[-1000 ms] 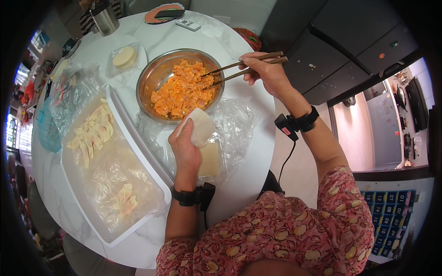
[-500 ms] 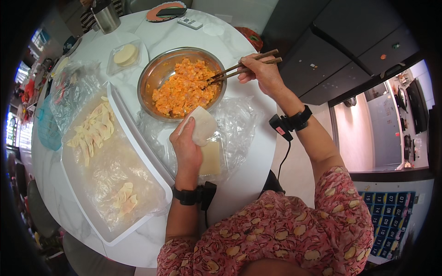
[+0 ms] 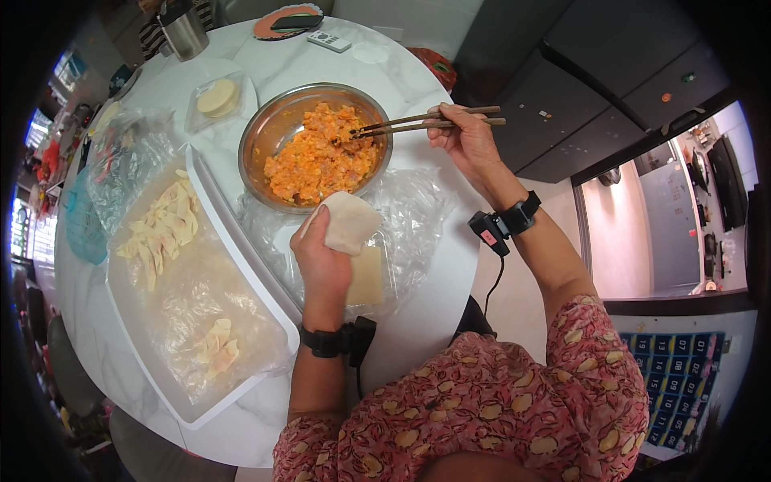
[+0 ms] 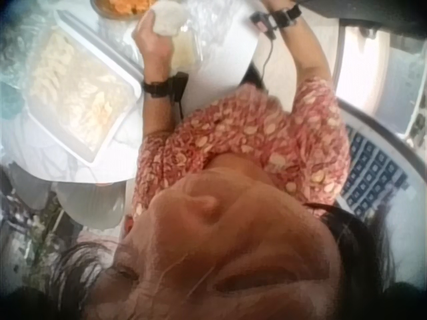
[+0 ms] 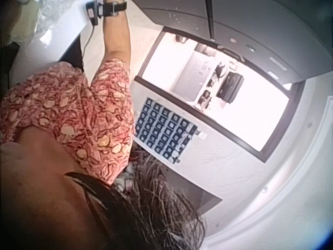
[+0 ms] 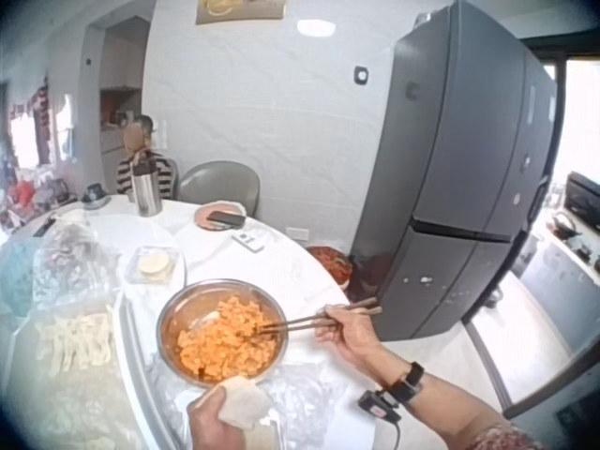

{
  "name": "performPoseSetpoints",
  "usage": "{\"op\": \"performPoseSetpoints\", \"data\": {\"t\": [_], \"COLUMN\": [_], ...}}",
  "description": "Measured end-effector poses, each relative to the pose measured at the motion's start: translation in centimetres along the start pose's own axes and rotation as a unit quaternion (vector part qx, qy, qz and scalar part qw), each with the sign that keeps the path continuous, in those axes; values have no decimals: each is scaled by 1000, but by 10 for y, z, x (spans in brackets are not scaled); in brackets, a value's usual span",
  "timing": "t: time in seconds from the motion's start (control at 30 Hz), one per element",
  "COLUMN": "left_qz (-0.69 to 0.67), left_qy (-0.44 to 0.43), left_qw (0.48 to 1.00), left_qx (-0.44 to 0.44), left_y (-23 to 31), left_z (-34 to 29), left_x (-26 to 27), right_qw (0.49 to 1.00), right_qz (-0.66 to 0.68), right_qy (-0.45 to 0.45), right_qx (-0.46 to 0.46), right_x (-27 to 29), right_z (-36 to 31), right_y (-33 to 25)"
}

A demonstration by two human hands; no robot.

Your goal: The person places a filling from a bowl onto a wrapper using chopsticks, folds the wrapper into a dumpling shape, and places it into a tray.

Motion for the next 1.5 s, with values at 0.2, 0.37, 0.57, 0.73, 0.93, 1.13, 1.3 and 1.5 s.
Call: {"op": "performPoseSetpoints", "data": {"t": [0.2,0.37,0.57,0.73,0.93,1.13,1.3,1.5], "left_qz": [-133,-160,-175,-196,-233,-247,-257,-264], "left_qy": [-28,-32,-53,-48,-93,-101,-96,-99], "left_qw": [990,986,982,978,967,963,960,957], "left_qx": [30,36,41,47,36,51,54,62], "left_y": [-3,-3,-2,4,10,9,9,9], "left_z": [3,2,2,-5,-8,-6,-6,-9], "left_x": [1,2,0,-12,-23,-23,-23,-25], "right_qw": [999,999,998,996,994,993,994,995], "right_qz": [6,8,29,40,56,23,39,-61], "right_qy": [-35,-42,-53,-68,-89,-90,-79,-73], "right_qx": [20,16,33,34,-43,-79,-67,-30], "right_x": [-13,-11,-15,-22,-38,-43,-37,-37], "right_z": [-9,-11,-17,-30,-59,-69,-71,-80], "right_y": [-21,-20,-28,-38,-41,-37,-42,-45]}}
Point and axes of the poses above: each hand's wrist, its own z-axis towards the middle knuckle, its own x-axis out of the back of the hand, y = z × x, the point moved 6 cm from there along z, towards the middle knuckle, and after that the axes turned 4 degrees about x, right-handed, at the moved point
